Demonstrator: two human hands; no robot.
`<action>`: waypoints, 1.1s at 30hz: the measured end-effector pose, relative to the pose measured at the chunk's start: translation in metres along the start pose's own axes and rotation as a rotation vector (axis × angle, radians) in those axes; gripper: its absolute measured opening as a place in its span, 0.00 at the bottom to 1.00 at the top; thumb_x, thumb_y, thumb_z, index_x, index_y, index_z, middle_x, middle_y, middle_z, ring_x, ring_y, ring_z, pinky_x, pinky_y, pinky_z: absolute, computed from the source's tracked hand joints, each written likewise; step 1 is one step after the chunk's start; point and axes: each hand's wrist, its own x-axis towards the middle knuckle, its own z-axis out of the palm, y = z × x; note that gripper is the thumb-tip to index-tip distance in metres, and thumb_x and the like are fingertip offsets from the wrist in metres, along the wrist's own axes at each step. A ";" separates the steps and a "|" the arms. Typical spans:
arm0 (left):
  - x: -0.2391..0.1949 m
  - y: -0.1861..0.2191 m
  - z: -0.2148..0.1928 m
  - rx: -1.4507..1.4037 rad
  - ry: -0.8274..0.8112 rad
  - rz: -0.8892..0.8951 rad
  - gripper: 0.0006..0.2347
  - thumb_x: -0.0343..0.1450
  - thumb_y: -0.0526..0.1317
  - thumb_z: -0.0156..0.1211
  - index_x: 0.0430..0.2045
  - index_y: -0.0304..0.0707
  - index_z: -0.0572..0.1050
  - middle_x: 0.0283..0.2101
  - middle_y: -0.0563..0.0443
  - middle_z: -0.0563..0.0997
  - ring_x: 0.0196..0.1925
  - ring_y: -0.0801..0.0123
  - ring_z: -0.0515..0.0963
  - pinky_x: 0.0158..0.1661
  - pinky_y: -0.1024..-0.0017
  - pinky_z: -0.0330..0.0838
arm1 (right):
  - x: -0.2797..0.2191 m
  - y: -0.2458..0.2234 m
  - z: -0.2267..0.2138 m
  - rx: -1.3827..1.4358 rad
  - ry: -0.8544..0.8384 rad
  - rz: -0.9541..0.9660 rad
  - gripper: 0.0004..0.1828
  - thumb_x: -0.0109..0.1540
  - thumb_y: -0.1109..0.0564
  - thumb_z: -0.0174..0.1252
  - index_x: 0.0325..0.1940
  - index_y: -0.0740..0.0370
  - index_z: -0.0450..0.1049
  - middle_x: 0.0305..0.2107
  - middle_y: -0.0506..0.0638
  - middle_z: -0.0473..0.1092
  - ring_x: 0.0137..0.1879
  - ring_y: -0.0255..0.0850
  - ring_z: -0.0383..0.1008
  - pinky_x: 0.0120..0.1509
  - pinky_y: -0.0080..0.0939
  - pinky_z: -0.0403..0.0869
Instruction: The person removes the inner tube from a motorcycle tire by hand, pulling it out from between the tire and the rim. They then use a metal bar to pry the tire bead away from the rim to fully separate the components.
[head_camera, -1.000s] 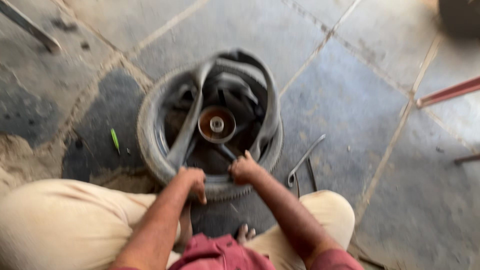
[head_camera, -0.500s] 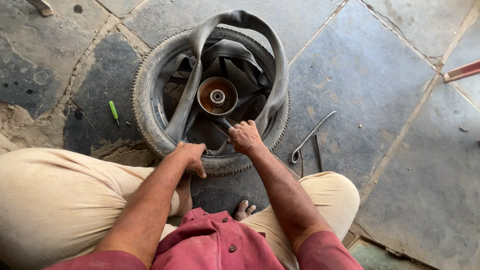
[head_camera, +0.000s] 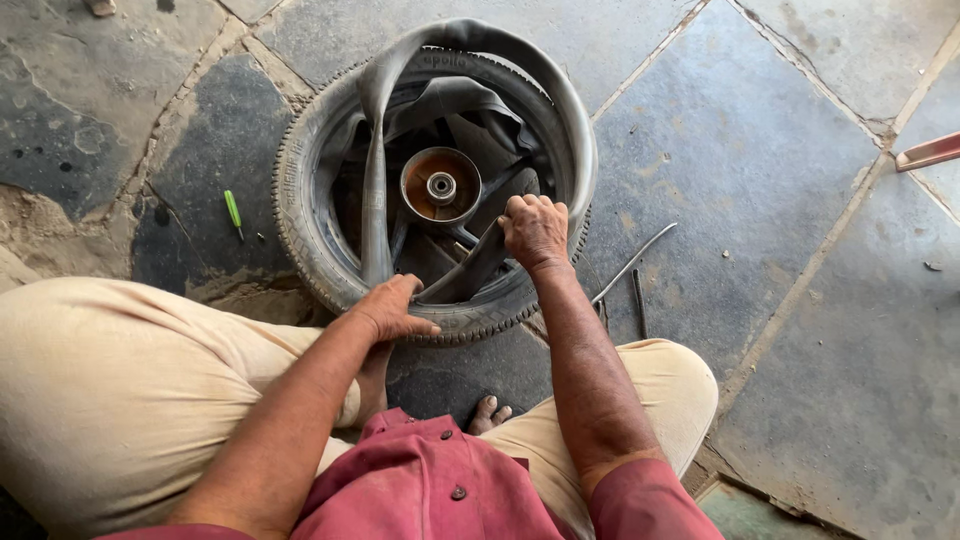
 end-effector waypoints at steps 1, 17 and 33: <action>-0.001 -0.002 0.001 0.041 0.011 -0.008 0.40 0.54 0.55 0.80 0.59 0.39 0.67 0.61 0.40 0.72 0.66 0.52 0.72 0.65 0.62 0.66 | 0.001 -0.003 -0.004 0.004 -0.001 0.000 0.09 0.60 0.48 0.65 0.34 0.53 0.78 0.33 0.45 0.75 0.44 0.43 0.74 0.50 0.49 0.67; -0.012 0.033 0.068 0.681 0.127 0.302 0.20 0.70 0.41 0.61 0.55 0.36 0.69 0.56 0.42 0.72 0.62 0.54 0.71 0.59 0.50 0.66 | -0.003 0.008 -0.014 -0.169 -0.346 0.083 0.11 0.62 0.46 0.66 0.43 0.52 0.80 0.42 0.48 0.76 0.53 0.45 0.74 0.58 0.52 0.69; 0.013 0.077 0.114 0.624 0.437 0.332 0.29 0.64 0.42 0.55 0.60 0.26 0.62 0.61 0.30 0.69 0.64 0.43 0.67 0.58 0.50 0.62 | -0.024 -0.043 0.029 -0.150 -0.877 -0.085 0.30 0.61 0.29 0.59 0.63 0.42 0.74 0.60 0.49 0.69 0.75 0.47 0.57 0.73 0.87 0.30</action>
